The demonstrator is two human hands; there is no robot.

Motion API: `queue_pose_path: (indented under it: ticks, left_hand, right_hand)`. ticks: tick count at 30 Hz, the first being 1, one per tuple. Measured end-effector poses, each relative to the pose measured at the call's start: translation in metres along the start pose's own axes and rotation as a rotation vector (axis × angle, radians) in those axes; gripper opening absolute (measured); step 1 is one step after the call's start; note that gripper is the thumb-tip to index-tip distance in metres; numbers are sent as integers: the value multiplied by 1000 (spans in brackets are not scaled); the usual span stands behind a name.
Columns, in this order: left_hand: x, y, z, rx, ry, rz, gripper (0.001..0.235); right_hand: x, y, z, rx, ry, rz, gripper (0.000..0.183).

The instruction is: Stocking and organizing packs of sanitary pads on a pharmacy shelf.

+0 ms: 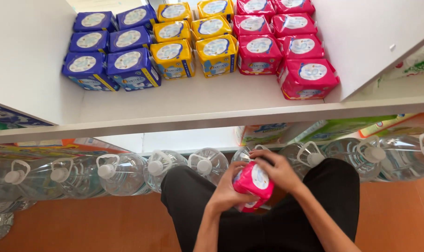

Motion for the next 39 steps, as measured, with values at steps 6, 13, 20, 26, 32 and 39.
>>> queue_pose_path:
  ticks: [6, 13, 20, 26, 32, 39]
  left_hand:
    - [17, -8, 1, -486, -93, 39, 74]
    - [13, -25, -3, -20, -1, 257, 115]
    - [17, -13, -48, -320, 136, 295, 57]
    - [18, -10, -57, -712, 53, 353, 40]
    - [16, -17, -34, -427, 14, 314, 43]
    - [15, -26, -36, -76, 98, 57, 120]
  right_hand:
    - [-22, -13, 17, 940, -592, 550, 38]
    - [-32, -21, -31, 119, -114, 604, 36]
    - [-11, -11, -24, 256, -131, 434, 38]
    - [-29, -30, -40, -35, 169, 396, 42]
    - [-21, -16, -15, 112, -239, 483, 34]
    - [-25, -20, 39, 170, -183, 684, 37]
Point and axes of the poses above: each hand's wrist, its own x-axis towards the middle knuckle, its own y-axis out of the back of the hand, z = x × y, the point moved 3 cm from there along x, towards the middle knuckle, and after that the axes turned 4 degrees about y, right-handed, at the moved point
